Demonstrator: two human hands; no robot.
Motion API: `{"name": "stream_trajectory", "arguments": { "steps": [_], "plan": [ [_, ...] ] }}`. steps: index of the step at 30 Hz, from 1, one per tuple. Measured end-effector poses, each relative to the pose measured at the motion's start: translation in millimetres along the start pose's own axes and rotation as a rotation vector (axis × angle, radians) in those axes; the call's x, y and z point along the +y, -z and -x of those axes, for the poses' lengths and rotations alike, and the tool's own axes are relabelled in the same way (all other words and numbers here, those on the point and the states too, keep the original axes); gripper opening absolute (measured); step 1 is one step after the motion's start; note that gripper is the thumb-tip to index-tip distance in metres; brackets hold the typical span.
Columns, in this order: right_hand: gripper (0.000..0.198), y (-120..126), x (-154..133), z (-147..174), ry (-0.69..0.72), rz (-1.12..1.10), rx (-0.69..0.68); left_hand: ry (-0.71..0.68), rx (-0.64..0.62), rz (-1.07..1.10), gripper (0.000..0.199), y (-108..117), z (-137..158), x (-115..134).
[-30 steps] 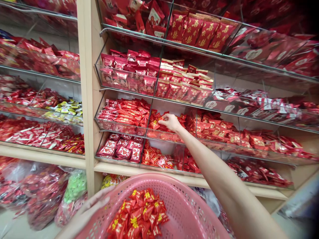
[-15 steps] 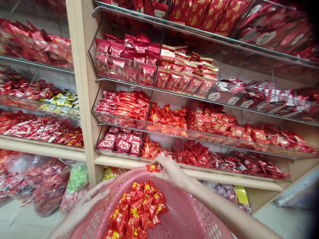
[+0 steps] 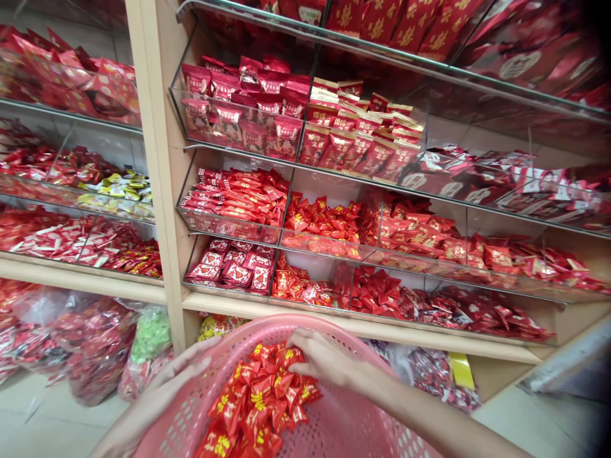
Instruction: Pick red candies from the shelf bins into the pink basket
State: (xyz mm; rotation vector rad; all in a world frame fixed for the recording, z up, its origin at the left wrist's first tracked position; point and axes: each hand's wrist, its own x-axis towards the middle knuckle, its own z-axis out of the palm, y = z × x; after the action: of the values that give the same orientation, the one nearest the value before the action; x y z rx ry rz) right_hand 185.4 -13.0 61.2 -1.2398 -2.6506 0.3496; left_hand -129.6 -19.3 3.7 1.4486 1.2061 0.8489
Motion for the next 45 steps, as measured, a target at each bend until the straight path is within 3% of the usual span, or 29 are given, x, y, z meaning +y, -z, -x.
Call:
{"name": "stream_trajectory", "arguments": {
  "steps": [6, 21, 27, 32, 38, 41, 45],
  "plan": [
    [0.032, 0.5, -15.1, -8.8, 0.081, 0.134, -0.108, 0.02, -0.029, 0.047, 0.054, -2.6, 4.1, 6.9],
    [0.026, -8.1, -12.8, -16.1, 0.111, 0.164, -0.08, 0.031, -0.027, 0.054, 0.05, -3.9, 5.5, 10.2],
    [0.037, -10.2, -13.1, -17.4, 0.097, 0.178, -0.08, 0.004, -0.047, 0.035, 0.047, -1.4, 2.9, 6.9],
    [0.035, 30.8, -22.1, -20.3, 0.146, 0.227, 0.071, -0.024, -0.059, 0.022, 0.045, -1.2, 1.2, 5.1],
    [0.023, 122.9, -24.4, -62.4, 0.205, 0.212, 0.522, 0.032, -0.057, 0.05, 0.05, 0.3, -2.8, -3.0],
    [0.018, 160.6, -10.4, -92.1, 0.096, 0.227, 0.741, 0.022, -0.079, 0.037, 0.049, 2.4, -3.3, -7.1],
    [0.019, 181.6, 17.0, -125.6, -0.183, 0.243, 0.778, -0.004, -0.072, 0.038, 0.047, 3.3, -3.6, -9.6]
  ]
}}
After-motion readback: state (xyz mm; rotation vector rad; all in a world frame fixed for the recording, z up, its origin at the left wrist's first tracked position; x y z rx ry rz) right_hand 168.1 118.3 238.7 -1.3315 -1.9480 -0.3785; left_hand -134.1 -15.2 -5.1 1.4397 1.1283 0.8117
